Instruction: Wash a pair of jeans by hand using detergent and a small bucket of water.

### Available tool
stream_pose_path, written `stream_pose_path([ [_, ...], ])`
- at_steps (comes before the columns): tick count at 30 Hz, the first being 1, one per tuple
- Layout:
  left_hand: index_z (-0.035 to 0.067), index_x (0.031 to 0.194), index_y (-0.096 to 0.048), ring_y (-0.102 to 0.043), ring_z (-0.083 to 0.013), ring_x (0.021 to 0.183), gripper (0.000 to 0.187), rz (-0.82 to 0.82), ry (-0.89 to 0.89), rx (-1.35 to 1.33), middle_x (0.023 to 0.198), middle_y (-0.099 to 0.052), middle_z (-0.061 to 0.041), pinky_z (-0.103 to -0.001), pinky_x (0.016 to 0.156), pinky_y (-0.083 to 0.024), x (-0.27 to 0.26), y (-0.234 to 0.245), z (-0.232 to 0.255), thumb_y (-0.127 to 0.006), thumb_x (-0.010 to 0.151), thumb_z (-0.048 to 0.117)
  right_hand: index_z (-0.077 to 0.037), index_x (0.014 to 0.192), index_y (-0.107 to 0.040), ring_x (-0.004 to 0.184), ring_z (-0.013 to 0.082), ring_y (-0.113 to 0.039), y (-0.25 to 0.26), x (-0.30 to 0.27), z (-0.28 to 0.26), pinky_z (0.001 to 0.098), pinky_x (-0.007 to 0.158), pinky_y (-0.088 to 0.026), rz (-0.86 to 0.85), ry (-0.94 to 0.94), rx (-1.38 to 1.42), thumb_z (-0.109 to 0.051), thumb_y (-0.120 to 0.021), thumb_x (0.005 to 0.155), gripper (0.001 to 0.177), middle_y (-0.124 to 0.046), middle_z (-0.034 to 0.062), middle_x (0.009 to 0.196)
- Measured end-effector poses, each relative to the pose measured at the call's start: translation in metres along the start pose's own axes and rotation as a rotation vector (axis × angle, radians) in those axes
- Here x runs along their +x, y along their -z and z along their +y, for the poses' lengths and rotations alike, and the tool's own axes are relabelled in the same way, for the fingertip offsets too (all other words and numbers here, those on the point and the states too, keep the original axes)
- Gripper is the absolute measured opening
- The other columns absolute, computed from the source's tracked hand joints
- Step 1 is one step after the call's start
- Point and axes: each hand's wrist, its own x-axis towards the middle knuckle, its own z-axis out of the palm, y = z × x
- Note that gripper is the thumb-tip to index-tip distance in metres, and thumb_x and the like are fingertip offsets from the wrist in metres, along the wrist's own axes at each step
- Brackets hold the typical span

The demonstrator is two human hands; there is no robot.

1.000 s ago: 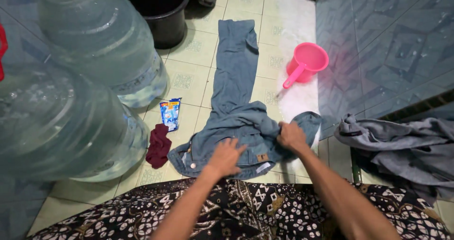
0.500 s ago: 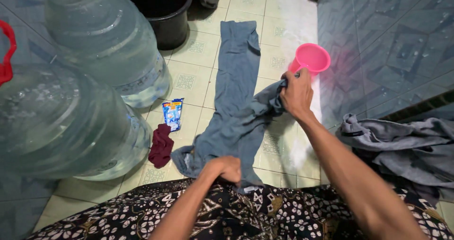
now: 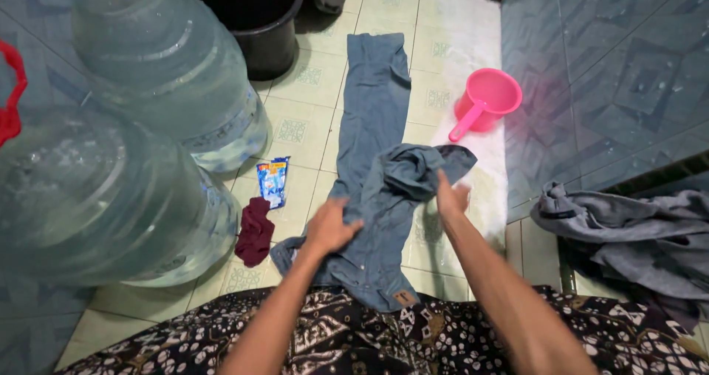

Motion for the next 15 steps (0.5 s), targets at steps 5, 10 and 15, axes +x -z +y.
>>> stream_pose_path([
  [5,0.004,0.117,-0.072,-0.068,-0.0448,0.103,0.046,-0.206,0.044,0.195,0.108,-0.072,-0.025,-0.052,0.091,-0.054,-0.008,-0.026,-0.035,-0.073,0.079,0.03,-0.015,0.132,-0.05,0.09,0.0239,-0.063,0.013,-0.007,-0.006,0.0457,0.087,-0.051,-0.562,-0.656,0.782,-0.059,-0.058,0.092,0.06,-0.059,0.0081,0.099],
  [10,0.001,0.1,-0.078,-0.071,-0.0413,0.103,0.032,-0.642,0.118,0.354,0.106,-0.073,-0.026,-0.049,0.092,-0.057,0.015,-0.022,-0.068,-0.068,0.078,0.023,-0.011,0.111,-0.051,0.067,0.0218,-0.056,-0.048,0.101,0.094,0.0341,0.065,-0.046,-0.648,-0.746,1.045,-0.041,-0.07,0.1,0.037,-0.062,0.011,0.086],
  [15,-0.002,0.106,-0.073,-0.07,-0.0384,0.109,0.05,-0.616,0.232,0.324,0.112,-0.072,-0.024,-0.046,0.094,-0.057,0.036,0.028,-0.005,-0.084,0.073,0.034,-0.012,0.104,-0.058,0.054,0.0153,-0.044,0.016,0.006,-0.03,0.0368,0.056,-0.038,-0.83,-0.653,0.89,-0.036,-0.068,0.09,0.03,-0.067,-0.0012,0.083],
])
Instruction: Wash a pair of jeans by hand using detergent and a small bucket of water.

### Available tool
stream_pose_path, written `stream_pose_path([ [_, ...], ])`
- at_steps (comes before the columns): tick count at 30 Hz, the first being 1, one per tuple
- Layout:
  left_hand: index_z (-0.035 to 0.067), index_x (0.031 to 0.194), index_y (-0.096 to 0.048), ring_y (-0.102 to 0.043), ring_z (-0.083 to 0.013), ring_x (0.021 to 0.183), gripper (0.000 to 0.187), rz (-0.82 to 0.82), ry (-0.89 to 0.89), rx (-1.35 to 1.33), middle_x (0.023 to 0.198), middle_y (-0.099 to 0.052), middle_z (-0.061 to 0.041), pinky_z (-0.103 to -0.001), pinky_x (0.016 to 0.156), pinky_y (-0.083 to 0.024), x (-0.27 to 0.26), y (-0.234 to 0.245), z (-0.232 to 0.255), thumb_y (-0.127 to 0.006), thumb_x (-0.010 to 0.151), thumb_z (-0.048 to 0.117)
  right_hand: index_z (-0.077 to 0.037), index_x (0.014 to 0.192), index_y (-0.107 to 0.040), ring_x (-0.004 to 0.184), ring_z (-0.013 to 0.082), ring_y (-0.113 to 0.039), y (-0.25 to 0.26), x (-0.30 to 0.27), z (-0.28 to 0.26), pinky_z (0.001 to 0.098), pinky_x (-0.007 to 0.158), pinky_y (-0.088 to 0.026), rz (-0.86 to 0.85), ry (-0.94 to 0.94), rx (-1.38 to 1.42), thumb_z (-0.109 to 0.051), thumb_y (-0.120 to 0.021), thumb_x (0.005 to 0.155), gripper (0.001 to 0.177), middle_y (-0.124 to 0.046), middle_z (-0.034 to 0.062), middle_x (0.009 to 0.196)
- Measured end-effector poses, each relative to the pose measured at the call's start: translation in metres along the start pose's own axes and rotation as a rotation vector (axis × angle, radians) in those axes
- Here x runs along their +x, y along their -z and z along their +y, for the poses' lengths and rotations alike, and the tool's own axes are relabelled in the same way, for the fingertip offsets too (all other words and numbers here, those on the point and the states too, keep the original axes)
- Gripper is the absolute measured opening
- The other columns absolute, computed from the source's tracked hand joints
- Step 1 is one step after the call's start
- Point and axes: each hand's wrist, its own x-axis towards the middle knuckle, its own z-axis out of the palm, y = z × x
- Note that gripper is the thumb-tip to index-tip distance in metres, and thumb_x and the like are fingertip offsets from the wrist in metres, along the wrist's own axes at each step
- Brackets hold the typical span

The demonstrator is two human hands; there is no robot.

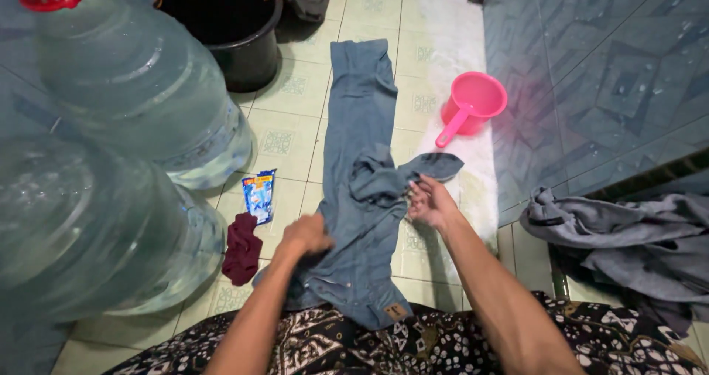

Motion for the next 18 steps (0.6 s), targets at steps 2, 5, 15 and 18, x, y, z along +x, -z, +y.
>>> stream_pose_path([
  [2,0.0,0.111,-0.072,-0.069,-0.0385,0.111,0.049,0.135,-0.031,-0.063,0.115,-0.072,-0.024,-0.046,0.095,-0.056,0.005,-0.001,0.015,-0.08,0.076,0.033,-0.009,0.101,-0.055,0.06,0.0183,-0.049,-0.038,-0.019,0.001,0.0401,0.062,-0.043,0.153,-0.069,-0.003,-0.041,-0.068,0.091,0.036,-0.06,0.0032,0.081],
  [5,0.002,0.123,-0.068,-0.065,-0.0382,0.118,0.053,0.34,-0.175,-0.188,0.125,-0.068,-0.023,-0.045,0.101,-0.052,0.028,-0.023,0.031,-0.076,0.078,0.03,-0.008,0.096,-0.054,0.067,0.0213,-0.054,0.021,0.059,0.01,0.0425,0.071,-0.052,0.274,-0.083,-0.033,-0.042,-0.069,0.091,0.037,-0.052,0.0074,0.079],
  [15,0.006,0.116,-0.068,-0.055,-0.039,0.122,0.043,0.516,-0.207,-0.129,0.127,-0.059,-0.021,-0.048,0.097,-0.049,0.006,-0.092,0.015,-0.069,0.074,0.011,0.003,0.111,-0.063,0.106,0.0392,-0.066,-0.061,-0.049,-0.013,0.0585,0.091,-0.05,-0.134,0.247,0.615,-0.011,-0.056,0.065,0.049,-0.07,0.0217,0.112],
  [18,0.005,0.102,-0.071,-0.059,-0.0401,0.113,0.031,0.527,-0.244,-0.166,0.111,-0.064,-0.022,-0.049,0.092,-0.052,-0.01,-0.081,0.02,-0.067,0.072,0.011,-0.002,0.12,-0.057,0.119,0.0358,-0.059,-0.05,-0.043,-0.05,0.0628,0.104,-0.044,-0.079,0.308,0.636,-0.017,-0.061,0.078,0.045,-0.062,0.0171,0.125],
])
